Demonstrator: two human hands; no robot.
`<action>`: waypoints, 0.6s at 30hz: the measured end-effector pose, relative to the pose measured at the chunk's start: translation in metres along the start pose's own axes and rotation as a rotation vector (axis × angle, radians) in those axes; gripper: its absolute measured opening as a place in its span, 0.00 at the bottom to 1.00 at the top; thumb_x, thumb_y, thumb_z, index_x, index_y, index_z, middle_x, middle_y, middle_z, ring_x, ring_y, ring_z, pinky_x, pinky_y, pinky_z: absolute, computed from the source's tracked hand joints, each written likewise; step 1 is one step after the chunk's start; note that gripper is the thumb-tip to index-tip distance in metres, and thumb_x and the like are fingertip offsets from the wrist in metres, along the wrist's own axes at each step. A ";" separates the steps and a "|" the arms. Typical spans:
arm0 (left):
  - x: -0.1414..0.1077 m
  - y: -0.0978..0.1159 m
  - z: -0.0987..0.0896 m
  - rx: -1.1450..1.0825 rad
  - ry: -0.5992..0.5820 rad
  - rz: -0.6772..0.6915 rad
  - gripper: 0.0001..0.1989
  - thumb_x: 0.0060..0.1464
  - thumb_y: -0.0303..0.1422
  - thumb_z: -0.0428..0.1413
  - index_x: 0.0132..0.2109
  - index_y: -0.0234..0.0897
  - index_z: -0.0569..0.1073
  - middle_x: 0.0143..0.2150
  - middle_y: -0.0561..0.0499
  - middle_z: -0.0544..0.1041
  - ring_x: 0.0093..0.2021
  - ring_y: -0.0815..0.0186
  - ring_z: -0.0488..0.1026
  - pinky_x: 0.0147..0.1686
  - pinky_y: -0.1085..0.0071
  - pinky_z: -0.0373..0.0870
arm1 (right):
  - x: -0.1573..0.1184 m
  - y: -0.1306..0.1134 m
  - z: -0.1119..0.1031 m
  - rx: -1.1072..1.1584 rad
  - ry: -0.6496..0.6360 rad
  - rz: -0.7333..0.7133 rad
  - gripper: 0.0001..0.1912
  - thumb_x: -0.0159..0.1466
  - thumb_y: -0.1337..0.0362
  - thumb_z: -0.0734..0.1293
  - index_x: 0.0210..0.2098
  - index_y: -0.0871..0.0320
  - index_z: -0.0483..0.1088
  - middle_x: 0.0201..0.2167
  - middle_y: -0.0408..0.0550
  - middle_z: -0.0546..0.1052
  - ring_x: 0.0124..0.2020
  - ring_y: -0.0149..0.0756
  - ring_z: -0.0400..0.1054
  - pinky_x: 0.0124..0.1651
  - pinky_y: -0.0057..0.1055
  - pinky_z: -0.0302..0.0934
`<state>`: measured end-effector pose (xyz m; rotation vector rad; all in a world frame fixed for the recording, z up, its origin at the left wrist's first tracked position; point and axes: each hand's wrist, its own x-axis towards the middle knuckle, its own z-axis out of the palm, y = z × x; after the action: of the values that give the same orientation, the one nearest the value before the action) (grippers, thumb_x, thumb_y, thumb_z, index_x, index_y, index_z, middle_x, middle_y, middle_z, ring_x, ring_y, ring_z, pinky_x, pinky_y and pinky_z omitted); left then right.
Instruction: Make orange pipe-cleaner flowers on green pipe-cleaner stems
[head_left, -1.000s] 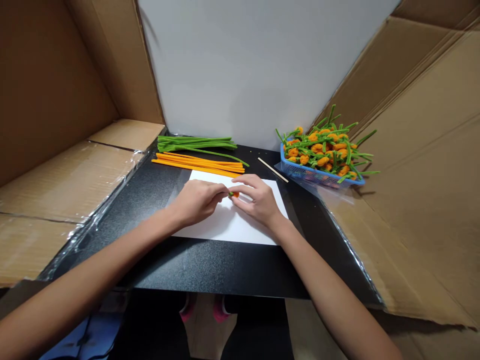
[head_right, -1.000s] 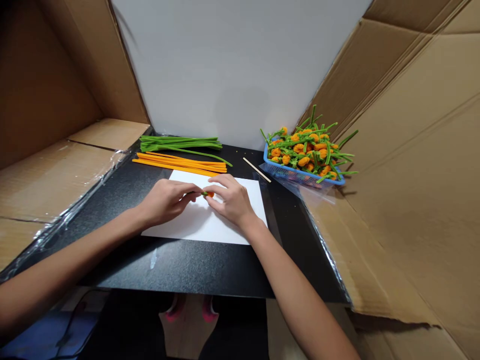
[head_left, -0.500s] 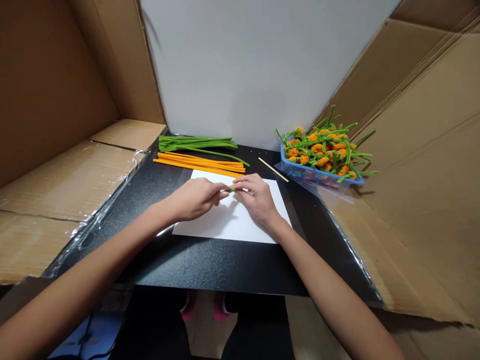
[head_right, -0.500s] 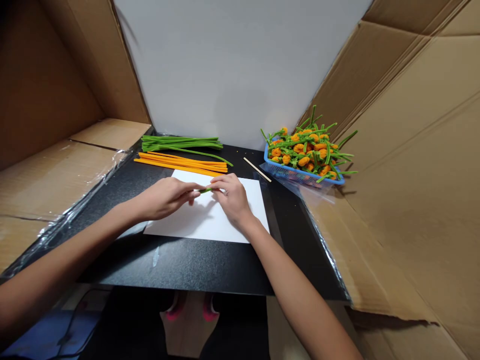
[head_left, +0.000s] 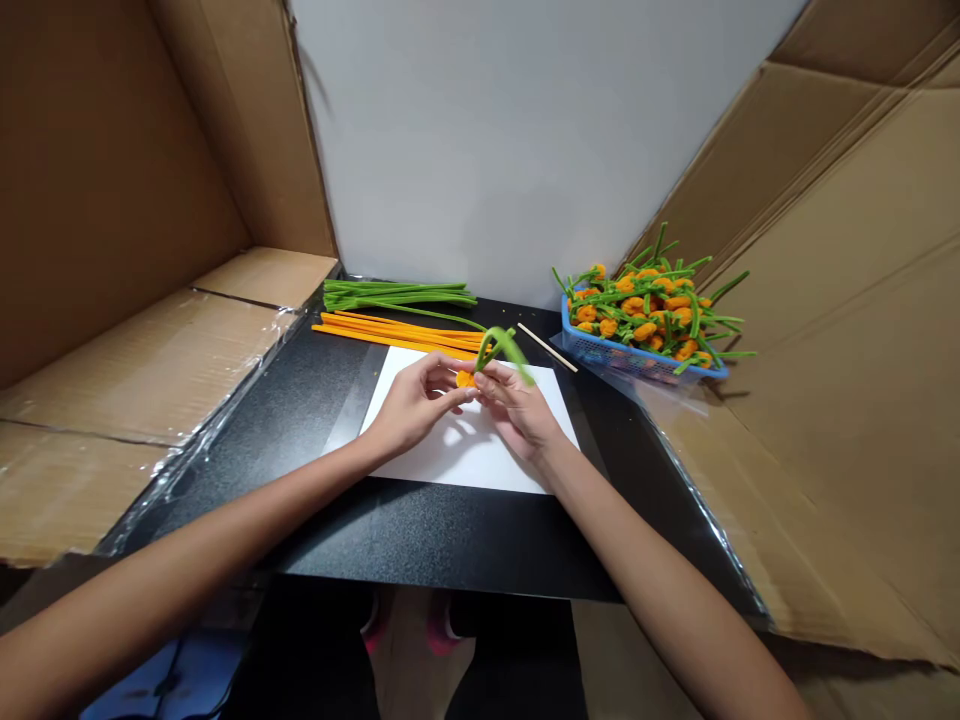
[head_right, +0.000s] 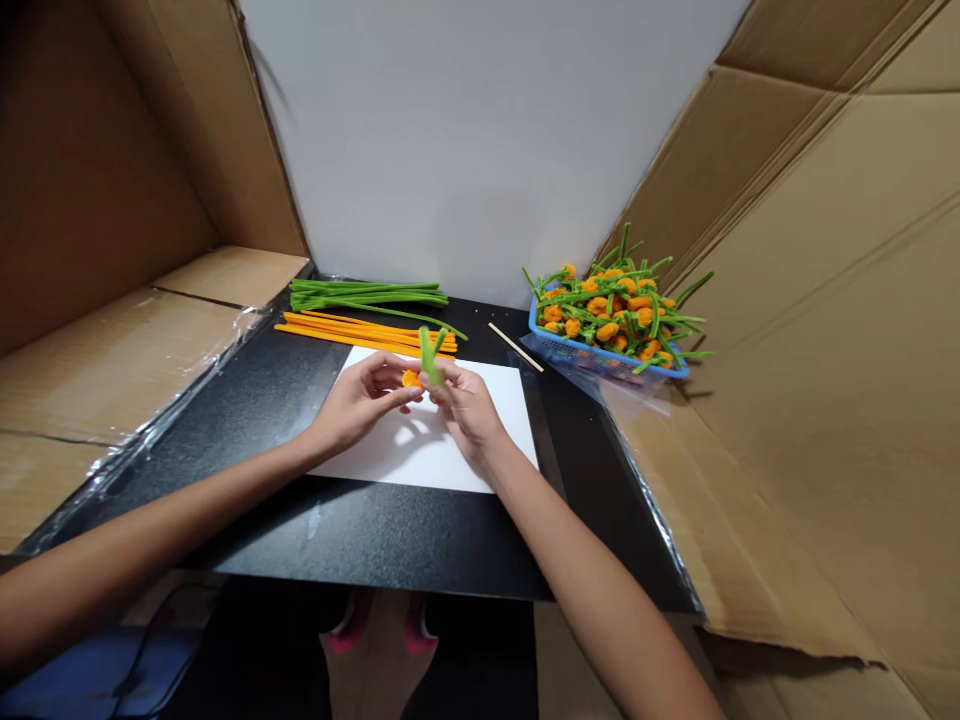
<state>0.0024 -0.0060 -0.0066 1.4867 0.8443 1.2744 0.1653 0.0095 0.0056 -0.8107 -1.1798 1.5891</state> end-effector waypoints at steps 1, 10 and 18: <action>0.000 -0.002 -0.001 0.010 0.023 -0.005 0.18 0.50 0.38 0.67 0.45 0.34 0.73 0.39 0.48 0.78 0.39 0.63 0.77 0.35 0.70 0.77 | 0.000 0.001 0.000 -0.010 0.037 -0.021 0.15 0.47 0.57 0.79 0.32 0.55 0.78 0.31 0.43 0.76 0.30 0.30 0.63 0.35 0.30 0.56; 0.002 -0.004 -0.005 0.034 0.001 -0.008 0.20 0.50 0.37 0.66 0.49 0.37 0.75 0.48 0.45 0.77 0.44 0.61 0.76 0.36 0.69 0.78 | 0.002 0.004 -0.007 -0.184 0.145 -0.186 0.13 0.49 0.57 0.78 0.31 0.56 0.79 0.34 0.47 0.80 0.35 0.36 0.71 0.38 0.31 0.62; 0.006 -0.002 -0.007 -0.176 0.027 -0.093 0.19 0.41 0.34 0.71 0.40 0.35 0.76 0.37 0.49 0.80 0.38 0.63 0.77 0.41 0.68 0.75 | 0.000 -0.003 -0.006 -0.277 0.086 -0.283 0.08 0.53 0.60 0.76 0.32 0.56 0.80 0.32 0.47 0.81 0.35 0.37 0.73 0.38 0.33 0.65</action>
<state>-0.0029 0.0022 -0.0069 1.2794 0.7881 1.2679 0.1712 0.0111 0.0063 -0.8374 -1.4033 1.1658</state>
